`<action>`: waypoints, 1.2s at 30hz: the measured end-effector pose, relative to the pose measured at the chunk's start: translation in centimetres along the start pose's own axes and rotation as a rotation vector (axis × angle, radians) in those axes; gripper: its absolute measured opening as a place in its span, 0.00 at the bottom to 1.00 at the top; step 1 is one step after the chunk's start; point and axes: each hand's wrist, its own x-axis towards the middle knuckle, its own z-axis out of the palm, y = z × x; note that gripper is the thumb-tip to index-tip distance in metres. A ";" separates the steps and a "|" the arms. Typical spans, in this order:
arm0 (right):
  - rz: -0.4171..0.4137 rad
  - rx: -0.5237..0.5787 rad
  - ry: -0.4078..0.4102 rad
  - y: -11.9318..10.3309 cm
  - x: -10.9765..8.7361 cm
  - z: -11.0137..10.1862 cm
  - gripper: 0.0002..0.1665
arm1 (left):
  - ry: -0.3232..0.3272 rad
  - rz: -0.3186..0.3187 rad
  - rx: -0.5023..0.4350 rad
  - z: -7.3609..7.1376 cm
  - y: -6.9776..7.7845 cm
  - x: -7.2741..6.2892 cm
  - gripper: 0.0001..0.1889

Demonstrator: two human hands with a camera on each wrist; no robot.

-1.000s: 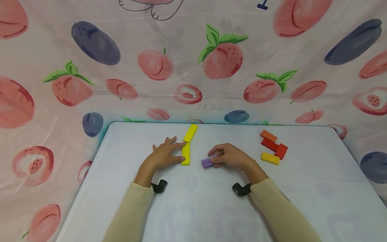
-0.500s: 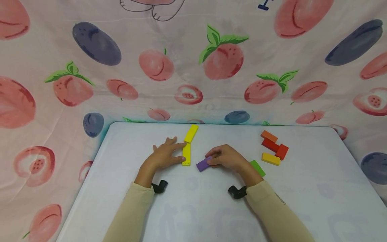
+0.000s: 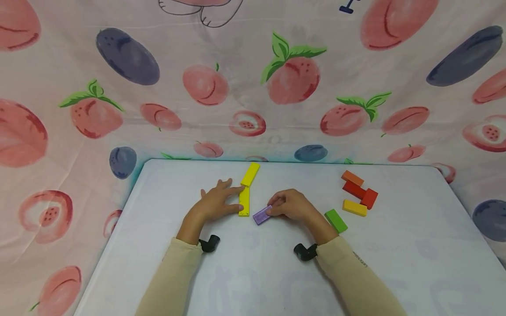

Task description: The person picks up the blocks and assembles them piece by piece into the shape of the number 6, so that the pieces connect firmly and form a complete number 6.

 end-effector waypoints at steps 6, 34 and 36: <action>0.015 -0.047 0.035 -0.3 0.1 0.2 0.14 | -0.002 0.001 -0.002 -0.1 0.0 0.0 0.33; 0.083 -0.045 -0.044 -0.2 0.6 -0.2 0.14 | -0.011 -0.008 -0.008 -0.3 0.4 -0.1 0.34; 0.081 -0.049 -0.039 -0.2 0.6 -0.2 0.14 | -0.013 -0.008 -0.004 -0.2 0.4 -0.1 0.34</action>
